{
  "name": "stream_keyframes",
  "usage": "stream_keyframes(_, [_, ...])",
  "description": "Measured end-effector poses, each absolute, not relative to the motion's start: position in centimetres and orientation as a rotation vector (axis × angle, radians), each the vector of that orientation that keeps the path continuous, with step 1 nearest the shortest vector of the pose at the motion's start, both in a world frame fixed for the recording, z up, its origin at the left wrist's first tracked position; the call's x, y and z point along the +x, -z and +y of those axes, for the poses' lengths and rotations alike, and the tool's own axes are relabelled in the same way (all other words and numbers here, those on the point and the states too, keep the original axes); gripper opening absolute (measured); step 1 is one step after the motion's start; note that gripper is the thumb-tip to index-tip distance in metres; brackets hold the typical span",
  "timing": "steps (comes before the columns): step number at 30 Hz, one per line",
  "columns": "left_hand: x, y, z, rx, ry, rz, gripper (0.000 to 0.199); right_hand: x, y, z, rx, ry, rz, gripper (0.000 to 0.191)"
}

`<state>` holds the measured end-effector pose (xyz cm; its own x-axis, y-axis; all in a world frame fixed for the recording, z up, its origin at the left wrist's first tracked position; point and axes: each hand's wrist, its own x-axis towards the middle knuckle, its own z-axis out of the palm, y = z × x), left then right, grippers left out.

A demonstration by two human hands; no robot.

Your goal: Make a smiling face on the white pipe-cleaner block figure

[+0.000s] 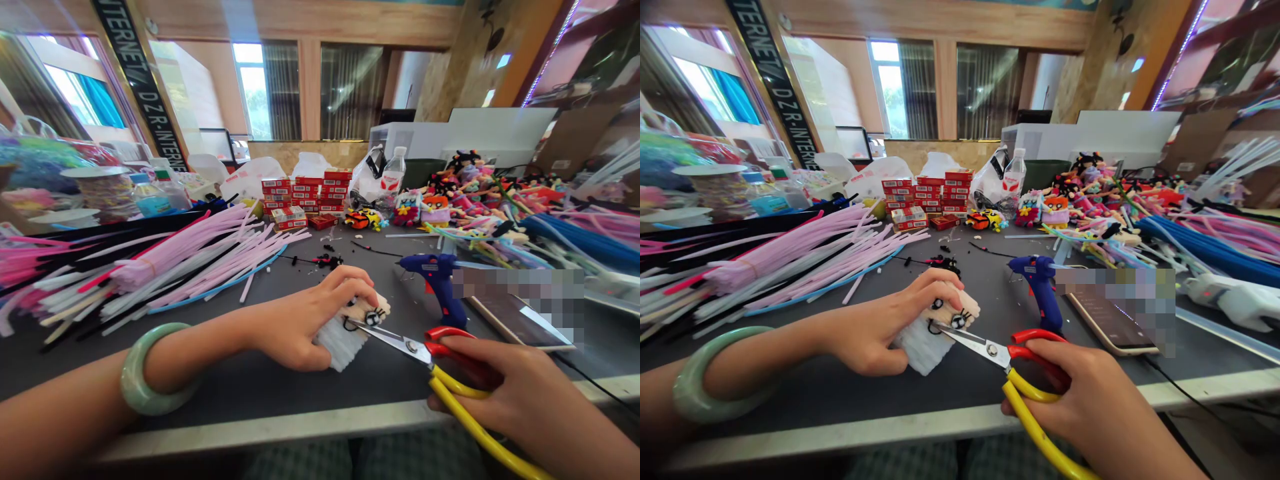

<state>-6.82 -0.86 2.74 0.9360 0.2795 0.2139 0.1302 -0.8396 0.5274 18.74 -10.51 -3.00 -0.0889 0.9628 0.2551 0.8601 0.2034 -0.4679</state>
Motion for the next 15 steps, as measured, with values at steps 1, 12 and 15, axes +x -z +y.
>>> stream_keyframes(1, [-6.8,-2.7,-0.8,2.561,-0.382,0.292,0.069,18.8,3.0,-10.5,-1.694,-0.265,-1.983,0.037])
stream_keyframes(12, [-6.7,-2.1,-0.7,2.589,-0.397,0.342,0.063,18.9,2.6,-10.6,-1.687,-0.244,-2.036,0.03])
stream_keyframes(15, [-6.8,-1.7,-0.5,2.588,-0.416,0.327,0.076,18.9,2.5,-10.9,-1.702,-0.284,-2.091,0.028])
